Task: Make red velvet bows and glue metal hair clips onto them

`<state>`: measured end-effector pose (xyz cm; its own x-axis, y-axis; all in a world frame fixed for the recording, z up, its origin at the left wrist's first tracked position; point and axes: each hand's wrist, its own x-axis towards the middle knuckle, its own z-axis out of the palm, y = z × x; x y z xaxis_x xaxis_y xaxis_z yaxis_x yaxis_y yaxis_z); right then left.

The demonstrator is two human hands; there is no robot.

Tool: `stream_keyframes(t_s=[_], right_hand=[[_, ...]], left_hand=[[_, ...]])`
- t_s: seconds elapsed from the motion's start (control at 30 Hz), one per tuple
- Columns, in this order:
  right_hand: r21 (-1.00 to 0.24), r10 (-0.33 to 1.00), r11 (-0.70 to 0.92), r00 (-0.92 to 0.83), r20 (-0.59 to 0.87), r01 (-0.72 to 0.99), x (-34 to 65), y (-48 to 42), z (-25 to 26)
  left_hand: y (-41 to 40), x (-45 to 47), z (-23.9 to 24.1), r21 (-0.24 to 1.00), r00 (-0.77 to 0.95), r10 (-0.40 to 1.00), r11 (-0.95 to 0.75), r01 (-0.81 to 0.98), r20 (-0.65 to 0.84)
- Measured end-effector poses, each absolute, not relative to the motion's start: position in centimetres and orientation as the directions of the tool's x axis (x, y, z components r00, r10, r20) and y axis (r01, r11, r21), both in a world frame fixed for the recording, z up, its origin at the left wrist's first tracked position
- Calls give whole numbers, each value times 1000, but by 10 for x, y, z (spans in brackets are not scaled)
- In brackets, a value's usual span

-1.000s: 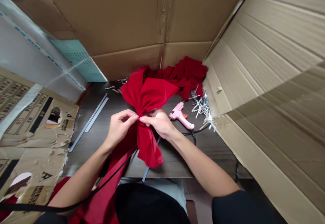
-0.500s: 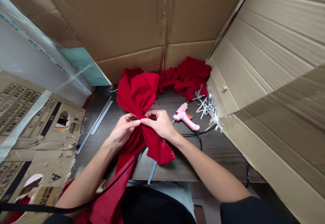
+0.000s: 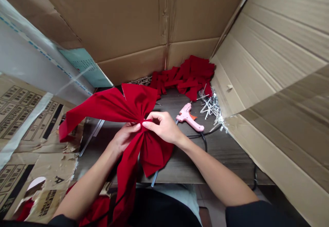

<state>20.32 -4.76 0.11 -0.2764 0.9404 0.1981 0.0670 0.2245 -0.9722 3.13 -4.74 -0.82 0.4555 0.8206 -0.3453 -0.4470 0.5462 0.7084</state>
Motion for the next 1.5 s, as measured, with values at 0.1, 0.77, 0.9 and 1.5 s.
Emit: stream_keyframes(t_s=[0.1,0.77,0.9,1.5], right_hand=[[-966,950,230,-242,197,116,204,-48,2],[-979,956,205,-219,196,19,202,-66,19],[-984,953,177,-245,180,-37,201,-66,21],[-977,960,209,-198,197,40,205,-48,3]], left_hand=[[-49,35,-10,700,471,818,547,-459,-330],[-51,37,-20,794,538,821,453,-407,-193],[-49,36,-25,825,537,828,411,-386,-161],[-48,31,-18,903,559,829,235,-360,7]])
